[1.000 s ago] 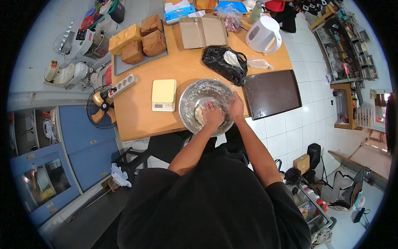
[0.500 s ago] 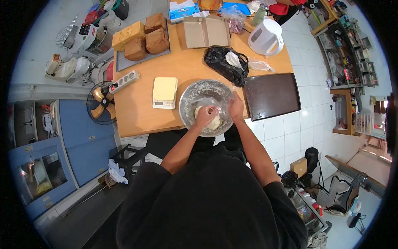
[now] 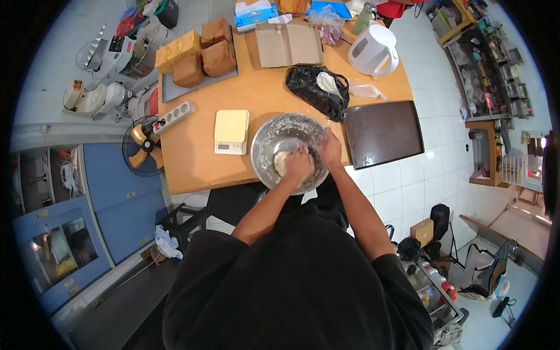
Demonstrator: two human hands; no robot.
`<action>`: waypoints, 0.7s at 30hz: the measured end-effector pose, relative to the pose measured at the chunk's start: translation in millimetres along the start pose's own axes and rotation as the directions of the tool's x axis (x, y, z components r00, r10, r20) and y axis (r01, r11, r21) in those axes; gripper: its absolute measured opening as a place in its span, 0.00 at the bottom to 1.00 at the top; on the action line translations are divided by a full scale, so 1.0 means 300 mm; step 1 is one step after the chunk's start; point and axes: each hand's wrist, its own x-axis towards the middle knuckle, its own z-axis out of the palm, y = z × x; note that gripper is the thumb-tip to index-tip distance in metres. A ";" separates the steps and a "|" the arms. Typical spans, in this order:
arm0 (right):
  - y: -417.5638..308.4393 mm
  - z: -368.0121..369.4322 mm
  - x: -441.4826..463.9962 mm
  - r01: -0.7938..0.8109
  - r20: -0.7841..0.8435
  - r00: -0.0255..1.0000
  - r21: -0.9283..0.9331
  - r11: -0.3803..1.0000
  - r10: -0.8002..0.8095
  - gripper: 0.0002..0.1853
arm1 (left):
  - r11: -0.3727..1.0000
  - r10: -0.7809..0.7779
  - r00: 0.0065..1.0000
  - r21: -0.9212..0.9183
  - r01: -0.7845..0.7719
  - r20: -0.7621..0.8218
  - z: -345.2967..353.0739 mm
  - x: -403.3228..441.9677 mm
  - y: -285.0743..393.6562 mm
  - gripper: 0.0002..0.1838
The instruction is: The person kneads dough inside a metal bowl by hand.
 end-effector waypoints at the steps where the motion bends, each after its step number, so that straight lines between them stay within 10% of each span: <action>1: -0.002 -0.002 0.008 0.026 0.007 1.000 -0.013 1.000 -0.026 0.13 | 0.999 -0.025 1.000 -0.029 0.025 0.017 -0.017 -0.008 0.012 0.24; 11: -0.034 -0.026 0.015 0.060 0.021 0.998 0.004 0.998 -0.061 0.12 | 0.926 0.162 0.975 -0.318 -0.204 -0.154 0.011 0.004 -0.109 0.19; 15: -0.016 -0.025 0.020 0.099 -0.001 0.995 0.011 0.995 -0.099 0.13 | 0.679 -0.223 0.969 -0.731 0.074 -0.109 0.089 0.058 -0.189 0.22; 17: -0.020 -0.029 0.018 0.096 0.031 0.995 -0.020 0.995 -0.095 0.13 | -0.149 -0.614 0.750 -0.969 0.195 0.246 0.015 0.047 -0.168 0.21; 21: -0.012 -0.030 0.010 0.099 -0.002 0.995 0.006 0.995 -0.099 0.14 | 0.187 -0.435 0.898 -0.970 0.156 0.061 -0.035 0.011 -0.169 0.17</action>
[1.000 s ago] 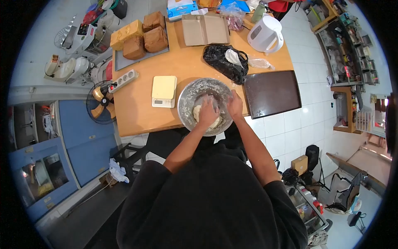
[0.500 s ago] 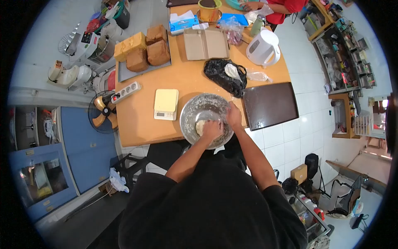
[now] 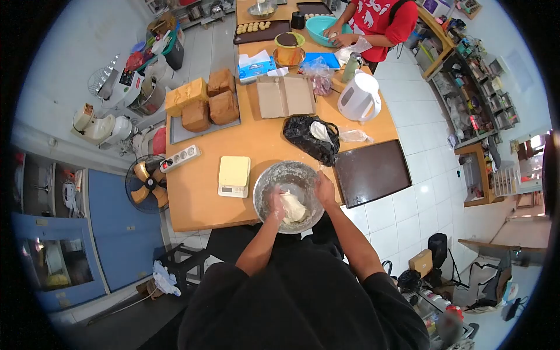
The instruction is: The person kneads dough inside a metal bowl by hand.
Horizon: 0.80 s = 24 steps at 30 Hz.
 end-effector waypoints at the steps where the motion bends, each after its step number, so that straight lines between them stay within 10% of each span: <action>1: 0.017 0.006 0.010 0.007 -0.016 1.000 0.000 1.000 -0.007 0.14 | 0.993 0.073 0.995 0.085 -0.079 0.074 0.004 0.004 0.012 0.15; 2: 0.034 0.011 0.008 -0.033 -0.015 0.999 0.021 0.999 0.033 0.12 | 0.974 0.134 0.979 0.163 -0.158 0.152 0.005 -0.002 0.018 0.14; 3: 0.047 0.015 -0.014 -0.079 -0.003 0.997 0.041 0.996 0.079 0.11 | 0.684 0.537 0.796 0.409 -0.605 0.280 -0.003 -0.032 0.017 0.10; 6: 0.066 0.030 -0.048 -0.120 -0.006 0.993 0.098 0.988 0.121 0.12 | 0.392 0.616 0.654 0.549 -0.739 0.440 -0.021 -0.077 0.036 0.08; 8: 0.064 0.045 -0.036 -0.099 -0.006 0.995 0.080 0.992 0.100 0.13 | 0.529 0.462 0.766 0.555 -0.642 0.446 -0.026 -0.071 0.049 0.10; 13: 0.007 0.023 -0.023 -0.070 -0.001 0.998 -0.039 0.997 0.070 0.13 | 0.216 -0.079 0.918 0.905 -0.365 0.389 -0.024 -0.137 0.272 0.16; 19: 0.035 0.022 0.008 -0.019 0.035 0.999 0.074 0.997 0.016 0.28 | 0.461 0.309 0.875 0.746 -0.481 0.373 -0.050 -0.073 0.135 0.28; 24: 0.012 0.006 -0.079 0.048 -0.133 0.991 0.214 0.976 -0.020 0.35 | 0.406 0.103 0.860 0.768 -0.496 0.500 -0.034 -0.030 0.031 0.35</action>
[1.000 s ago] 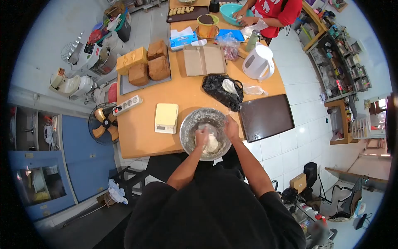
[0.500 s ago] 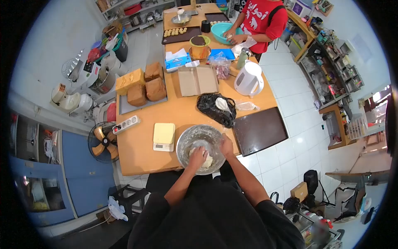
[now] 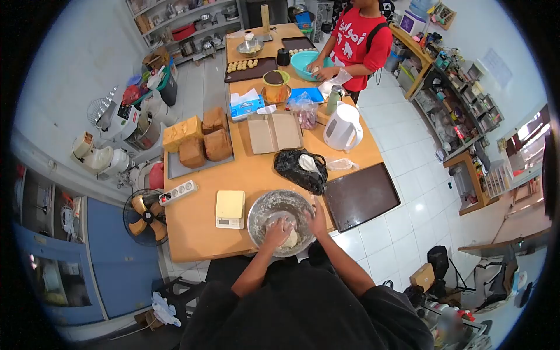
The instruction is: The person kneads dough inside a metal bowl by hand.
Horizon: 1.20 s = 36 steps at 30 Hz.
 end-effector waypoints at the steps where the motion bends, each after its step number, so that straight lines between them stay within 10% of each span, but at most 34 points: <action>1: -0.011 0.004 -0.023 0.009 -0.011 1.000 0.001 1.000 -0.009 0.35 | 0.999 -0.033 0.998 0.025 0.034 -0.058 -0.012 0.001 0.036 0.36; 8: 0.027 0.072 -0.103 -0.177 -0.188 0.968 -0.033 0.984 0.168 0.25 | 0.951 -0.033 0.999 0.308 0.035 -0.011 -0.019 0.035 0.088 0.38; 16: -0.025 0.037 -0.061 -0.242 -0.079 0.969 -0.122 0.963 0.234 0.19 | 0.960 0.023 0.909 0.262 0.095 -0.416 0.076 0.089 0.090 0.30; 36: -0.038 0.046 0.027 -0.280 -0.029 0.960 -0.117 0.953 0.278 0.09 | 0.971 0.027 0.809 0.206 0.117 -0.587 0.118 0.304 0.009 0.18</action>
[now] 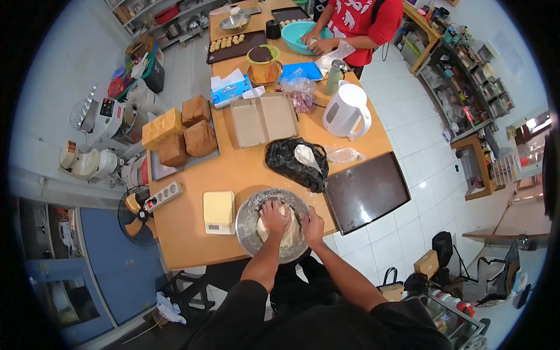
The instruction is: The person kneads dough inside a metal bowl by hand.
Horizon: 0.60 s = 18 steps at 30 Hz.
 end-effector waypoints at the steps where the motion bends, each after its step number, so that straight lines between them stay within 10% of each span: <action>1: 0.004 0.003 0.006 -0.006 0.010 1.000 -0.001 1.000 0.006 0.09 | 1.000 -0.018 0.998 -0.003 0.018 -0.058 -0.005 0.001 0.010 0.14; 10: 0.010 0.018 0.053 0.016 0.021 1.000 -0.101 0.995 -0.014 0.14 | 0.915 -0.344 0.935 -0.254 0.314 -0.083 0.035 -0.012 0.023 0.13; 18: 0.051 0.039 0.073 0.070 -0.007 0.997 -0.041 0.997 -0.071 0.17 | 0.931 0.122 0.956 -0.365 -0.018 0.266 -0.191 -0.214 0.041 0.21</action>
